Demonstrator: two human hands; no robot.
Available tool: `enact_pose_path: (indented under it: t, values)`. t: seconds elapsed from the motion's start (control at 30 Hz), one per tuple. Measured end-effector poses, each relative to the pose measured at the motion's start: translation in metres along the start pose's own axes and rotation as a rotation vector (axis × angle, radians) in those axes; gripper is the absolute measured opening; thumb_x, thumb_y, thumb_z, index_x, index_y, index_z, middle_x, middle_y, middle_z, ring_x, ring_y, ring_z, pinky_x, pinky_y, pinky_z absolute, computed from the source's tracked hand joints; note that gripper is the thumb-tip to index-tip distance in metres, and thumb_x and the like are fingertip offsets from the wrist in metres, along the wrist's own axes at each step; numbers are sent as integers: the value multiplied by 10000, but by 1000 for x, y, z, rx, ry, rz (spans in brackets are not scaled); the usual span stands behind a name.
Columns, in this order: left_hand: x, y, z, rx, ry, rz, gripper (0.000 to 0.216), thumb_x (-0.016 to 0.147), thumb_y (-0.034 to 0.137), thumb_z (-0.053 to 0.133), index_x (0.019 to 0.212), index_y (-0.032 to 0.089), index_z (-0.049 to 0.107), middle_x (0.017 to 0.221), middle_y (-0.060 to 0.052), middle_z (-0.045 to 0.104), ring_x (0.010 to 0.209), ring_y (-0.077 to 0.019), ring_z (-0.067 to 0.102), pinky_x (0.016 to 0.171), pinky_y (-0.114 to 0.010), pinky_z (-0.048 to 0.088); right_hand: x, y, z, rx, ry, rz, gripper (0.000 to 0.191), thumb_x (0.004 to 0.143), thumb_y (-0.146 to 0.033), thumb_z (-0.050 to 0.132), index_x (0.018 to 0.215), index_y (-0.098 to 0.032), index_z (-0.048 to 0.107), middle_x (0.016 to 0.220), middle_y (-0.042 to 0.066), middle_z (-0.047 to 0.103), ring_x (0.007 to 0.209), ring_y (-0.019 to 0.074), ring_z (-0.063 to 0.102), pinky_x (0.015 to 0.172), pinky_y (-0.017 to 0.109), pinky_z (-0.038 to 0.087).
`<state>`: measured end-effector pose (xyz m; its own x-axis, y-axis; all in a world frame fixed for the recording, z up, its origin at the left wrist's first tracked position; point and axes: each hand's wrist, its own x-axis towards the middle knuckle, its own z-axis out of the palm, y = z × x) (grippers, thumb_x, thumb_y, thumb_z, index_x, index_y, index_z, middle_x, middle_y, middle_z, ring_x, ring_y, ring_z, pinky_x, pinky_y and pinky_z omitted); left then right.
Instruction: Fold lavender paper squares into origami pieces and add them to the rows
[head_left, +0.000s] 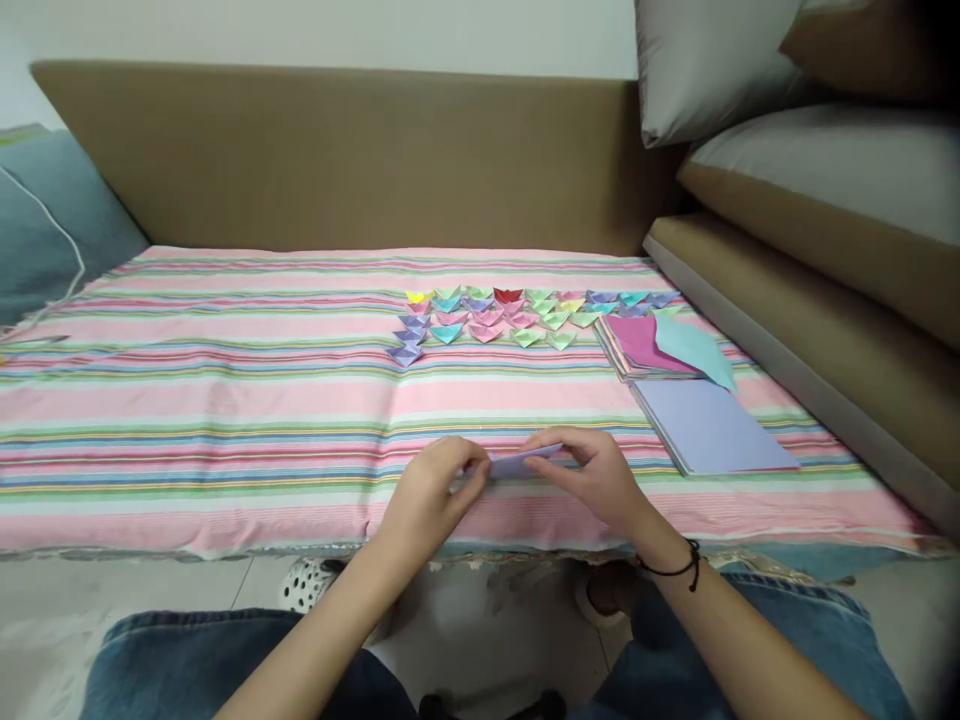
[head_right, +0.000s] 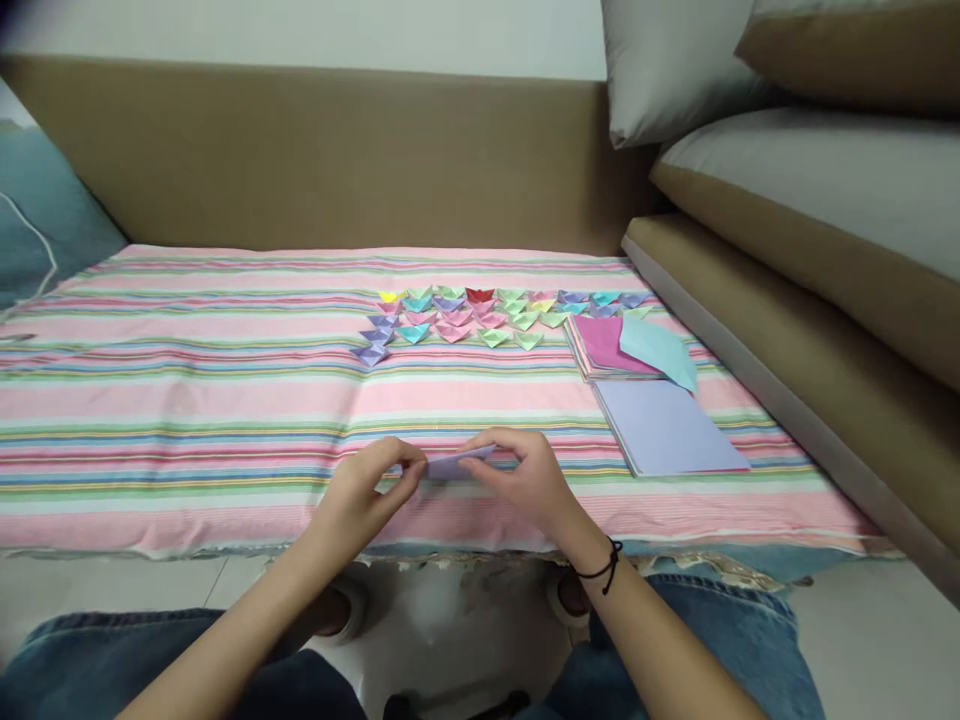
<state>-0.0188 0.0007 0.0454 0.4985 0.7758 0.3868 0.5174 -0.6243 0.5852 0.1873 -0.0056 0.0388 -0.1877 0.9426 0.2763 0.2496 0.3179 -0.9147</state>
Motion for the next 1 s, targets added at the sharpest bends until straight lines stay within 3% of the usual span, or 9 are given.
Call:
enact_pose_path:
  t: [0.13, 0.27, 0.6, 0.87, 1.0]
  values:
    - [9, 13, -1, -585, -61, -355, 151, 803, 296, 570, 801, 153, 620, 712, -22, 621, 646, -121, 552, 584, -221, 414, 2, -12, 7, 314, 74, 207, 162, 683, -315, 713, 712, -166, 656, 653, 17, 657, 600, 142, 600, 555, 254, 473]
    - [13, 16, 6, -845, -30, -520, 216, 707, 343, 671, 707, 129, 642, 594, 1, 583, 551, -90, 488, 525, -201, 365, 4, -15, 11, 358, 80, 212, 181, 672, -315, 718, 653, -155, 637, 597, -6, 602, 560, 111, 543, 528, 228, 432]
    - [12, 16, 12, -887, -25, -565, 245, 675, 363, 702, 704, 129, 636, 561, 16, 550, 535, -81, 457, 519, -195, 333, 1, -11, 15, 333, 54, 181, 256, 723, -338, 660, 572, -154, 565, 548, -34, 476, 523, 88, 437, 480, 210, 350]
    - [13, 21, 11, -861, -55, -558, 267, 679, 390, 694, 690, 128, 642, 536, 13, 533, 501, -82, 433, 483, -196, 311, -1, -10, 17, 341, -7, 251, 232, 702, -365, 675, 622, -154, 619, 598, -1, 569, 581, 131, 513, 526, 241, 404]
    - [13, 19, 11, -871, -87, -561, 249, 683, 375, 695, 698, 129, 653, 542, 17, 532, 514, -78, 426, 494, -195, 320, -2, -9, 17, 311, 32, 240, 265, 718, -326, 663, 546, -156, 555, 517, -40, 462, 499, 90, 422, 459, 216, 321]
